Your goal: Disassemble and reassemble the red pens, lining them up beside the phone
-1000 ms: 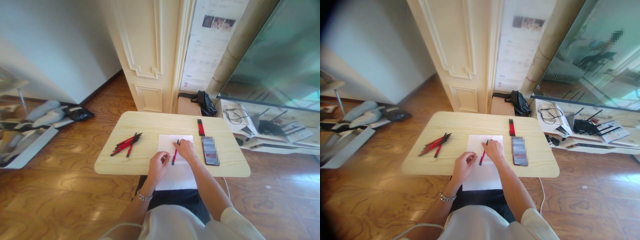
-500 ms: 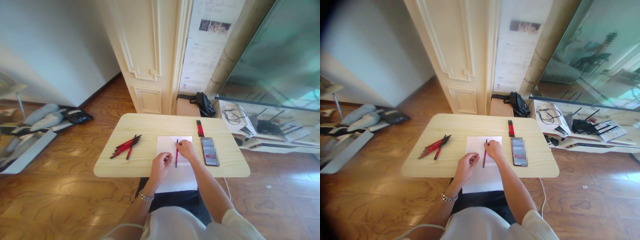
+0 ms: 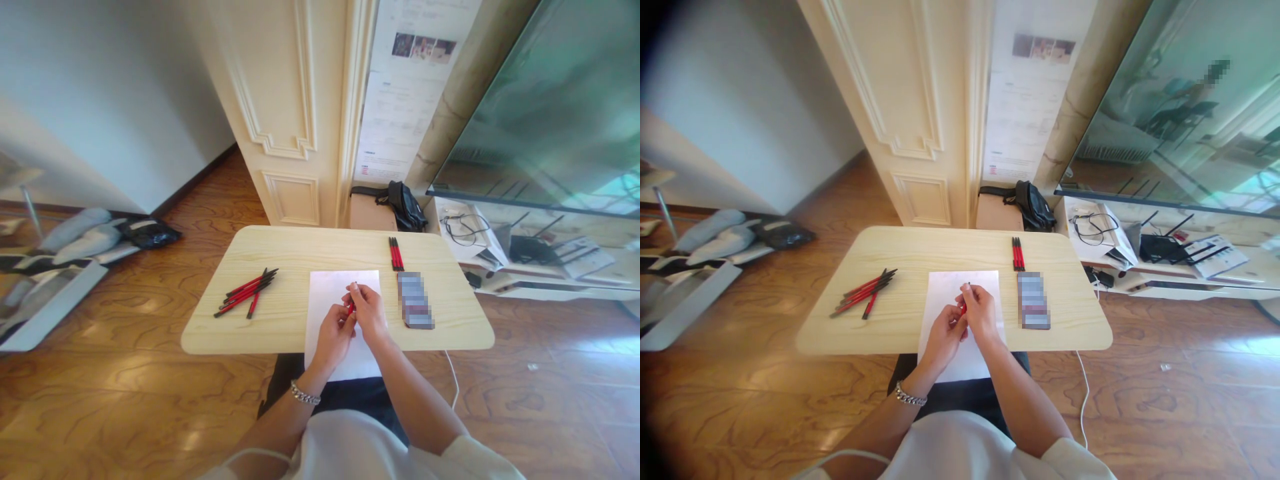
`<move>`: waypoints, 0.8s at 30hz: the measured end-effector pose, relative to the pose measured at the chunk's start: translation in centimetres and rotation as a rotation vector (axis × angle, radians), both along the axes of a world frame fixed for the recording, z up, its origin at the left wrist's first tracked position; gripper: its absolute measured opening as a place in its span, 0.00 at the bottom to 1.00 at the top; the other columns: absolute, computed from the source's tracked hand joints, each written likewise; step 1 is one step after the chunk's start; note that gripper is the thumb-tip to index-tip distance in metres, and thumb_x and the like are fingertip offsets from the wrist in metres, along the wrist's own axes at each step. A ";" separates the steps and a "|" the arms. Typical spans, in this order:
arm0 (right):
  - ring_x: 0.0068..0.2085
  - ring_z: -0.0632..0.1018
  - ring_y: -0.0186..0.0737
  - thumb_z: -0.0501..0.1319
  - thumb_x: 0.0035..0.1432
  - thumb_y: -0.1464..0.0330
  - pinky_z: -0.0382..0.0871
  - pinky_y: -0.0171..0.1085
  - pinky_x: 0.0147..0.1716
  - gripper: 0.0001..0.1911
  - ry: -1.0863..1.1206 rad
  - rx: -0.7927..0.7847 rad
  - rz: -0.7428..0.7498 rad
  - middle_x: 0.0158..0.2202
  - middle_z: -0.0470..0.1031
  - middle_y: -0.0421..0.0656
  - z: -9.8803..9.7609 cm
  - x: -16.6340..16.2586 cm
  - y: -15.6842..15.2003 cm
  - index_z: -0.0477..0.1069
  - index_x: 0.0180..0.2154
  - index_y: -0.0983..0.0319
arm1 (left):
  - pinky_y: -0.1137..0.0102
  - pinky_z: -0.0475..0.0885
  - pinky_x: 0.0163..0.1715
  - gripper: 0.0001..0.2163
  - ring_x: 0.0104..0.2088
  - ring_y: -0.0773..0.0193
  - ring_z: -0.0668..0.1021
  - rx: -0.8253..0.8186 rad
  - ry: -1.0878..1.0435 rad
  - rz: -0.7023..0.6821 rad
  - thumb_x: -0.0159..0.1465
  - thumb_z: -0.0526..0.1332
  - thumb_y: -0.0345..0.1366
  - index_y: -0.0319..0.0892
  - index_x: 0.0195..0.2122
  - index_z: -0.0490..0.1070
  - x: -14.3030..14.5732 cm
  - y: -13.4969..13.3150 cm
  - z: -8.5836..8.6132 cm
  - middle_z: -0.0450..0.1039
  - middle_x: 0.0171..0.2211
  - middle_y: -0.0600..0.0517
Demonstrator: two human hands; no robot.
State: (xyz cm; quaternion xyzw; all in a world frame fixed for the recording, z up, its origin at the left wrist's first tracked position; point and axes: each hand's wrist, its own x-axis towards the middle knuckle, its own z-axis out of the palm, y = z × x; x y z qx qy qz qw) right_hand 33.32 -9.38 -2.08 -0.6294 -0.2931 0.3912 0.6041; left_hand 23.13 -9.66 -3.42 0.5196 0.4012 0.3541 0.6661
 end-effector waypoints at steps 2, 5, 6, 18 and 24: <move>0.25 0.71 0.36 0.53 0.55 0.50 0.63 0.33 0.22 0.23 -0.030 -0.010 -0.037 0.25 0.73 0.44 -0.1 -0.6 0.1 0.72 0.32 0.63 | 0.75 0.59 0.18 0.13 0.17 0.72 0.66 0.001 -0.008 0.026 0.58 0.61 0.46 0.42 0.31 0.63 0.2 -0.4 0.0 0.63 0.19 0.58; 0.22 0.69 0.34 0.54 0.55 0.50 0.61 0.33 0.21 0.22 0.023 0.009 -0.051 0.21 0.70 0.41 -0.5 -1.0 0.1 0.70 0.29 0.62 | 0.77 0.52 0.15 0.14 0.14 0.75 0.59 -0.148 -0.119 0.018 0.59 0.59 0.48 0.42 0.29 0.62 0.4 -1.0 0.0 0.58 0.17 0.60; 0.21 0.69 0.34 0.54 0.55 0.50 0.60 0.32 0.20 0.22 0.074 0.019 -0.046 0.21 0.70 0.41 -0.6 -1.0 0.1 0.70 0.29 0.62 | 0.77 0.49 0.14 0.15 0.13 0.76 0.57 -0.221 -0.174 0.004 0.60 0.58 0.48 0.42 0.29 0.61 0.3 -1.1 0.0 0.57 0.17 0.61; 0.24 0.69 0.31 0.65 0.48 0.56 0.62 0.31 0.22 0.16 0.283 0.073 0.106 0.25 0.72 0.40 -0.6 1.1 -0.4 0.71 0.31 0.62 | 0.75 0.59 0.19 0.17 0.20 0.72 0.68 -0.313 -0.242 -0.039 0.57 0.62 0.49 0.38 0.33 0.68 -0.3 -0.7 0.0 0.71 0.24 0.52; 0.29 0.73 0.36 0.60 0.52 0.53 0.63 0.32 0.21 0.21 0.387 0.050 0.193 0.32 0.75 0.46 -0.5 1.3 -0.5 0.72 0.39 0.62 | 0.76 0.56 0.18 0.17 0.20 0.73 0.66 -0.309 -0.261 -0.035 0.58 0.60 0.49 0.37 0.33 0.69 -0.3 -0.9 0.1 0.70 0.25 0.50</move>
